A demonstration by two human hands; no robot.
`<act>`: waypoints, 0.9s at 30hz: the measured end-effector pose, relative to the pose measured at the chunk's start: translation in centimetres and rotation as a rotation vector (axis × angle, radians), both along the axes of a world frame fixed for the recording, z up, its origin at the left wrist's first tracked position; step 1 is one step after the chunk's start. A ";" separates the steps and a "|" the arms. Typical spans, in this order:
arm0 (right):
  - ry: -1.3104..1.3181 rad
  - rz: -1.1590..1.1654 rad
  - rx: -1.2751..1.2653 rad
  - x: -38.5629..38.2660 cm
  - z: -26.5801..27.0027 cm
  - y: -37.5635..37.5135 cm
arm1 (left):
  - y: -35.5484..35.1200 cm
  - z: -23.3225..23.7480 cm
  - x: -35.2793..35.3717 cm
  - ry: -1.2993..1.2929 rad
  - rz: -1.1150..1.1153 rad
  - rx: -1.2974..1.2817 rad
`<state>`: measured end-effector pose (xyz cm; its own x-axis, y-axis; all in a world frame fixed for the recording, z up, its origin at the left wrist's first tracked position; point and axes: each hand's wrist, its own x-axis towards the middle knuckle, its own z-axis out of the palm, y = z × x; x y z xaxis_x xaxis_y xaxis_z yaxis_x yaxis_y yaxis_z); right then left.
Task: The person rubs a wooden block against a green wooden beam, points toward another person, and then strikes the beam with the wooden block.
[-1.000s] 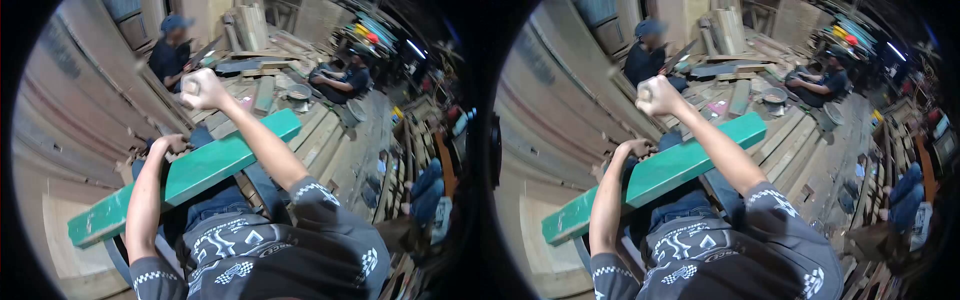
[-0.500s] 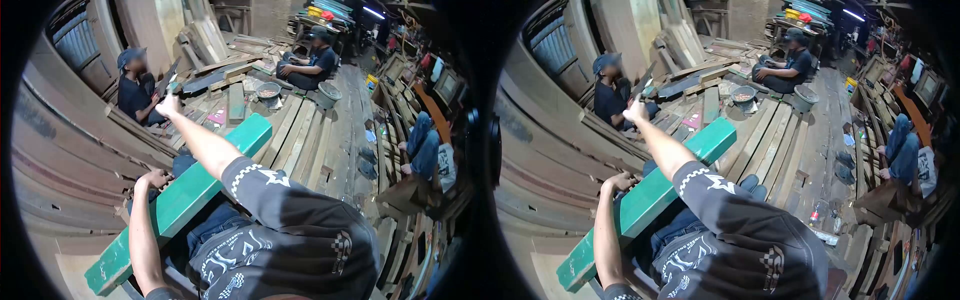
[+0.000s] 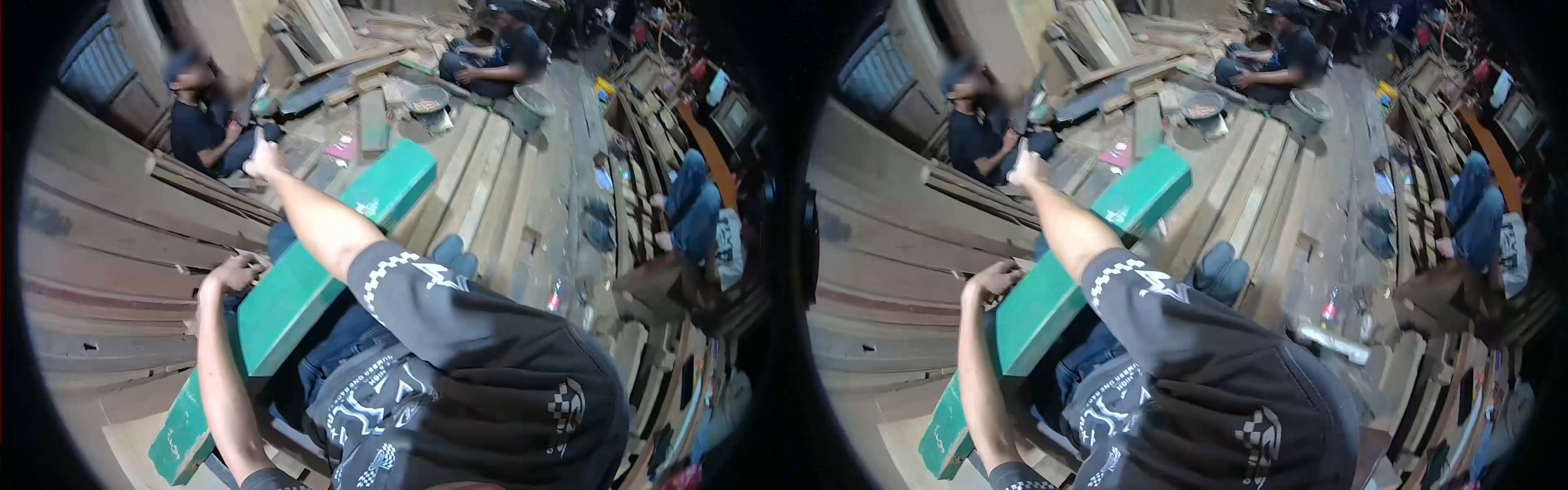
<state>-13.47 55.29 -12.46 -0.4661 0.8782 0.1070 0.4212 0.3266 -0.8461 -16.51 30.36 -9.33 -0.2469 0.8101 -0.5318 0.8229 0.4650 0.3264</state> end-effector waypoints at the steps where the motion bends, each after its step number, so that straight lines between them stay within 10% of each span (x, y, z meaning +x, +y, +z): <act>1: -0.075 -0.027 0.001 -0.4 0.2 0.0 | -0.1 0.8 0.8 -0.025 0.034 0.007; 27: 0.024 -0.026 -0.025 -0.6 0.5 0.3 | 0.5 0.6 0.5 -0.103 0.041 -0.094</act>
<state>-14.04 55.57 -11.92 -0.4408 0.8925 0.0956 0.4089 0.2945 -0.8637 -15.99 30.82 -8.76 -0.2192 0.7460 -0.6288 0.7667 0.5303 0.3619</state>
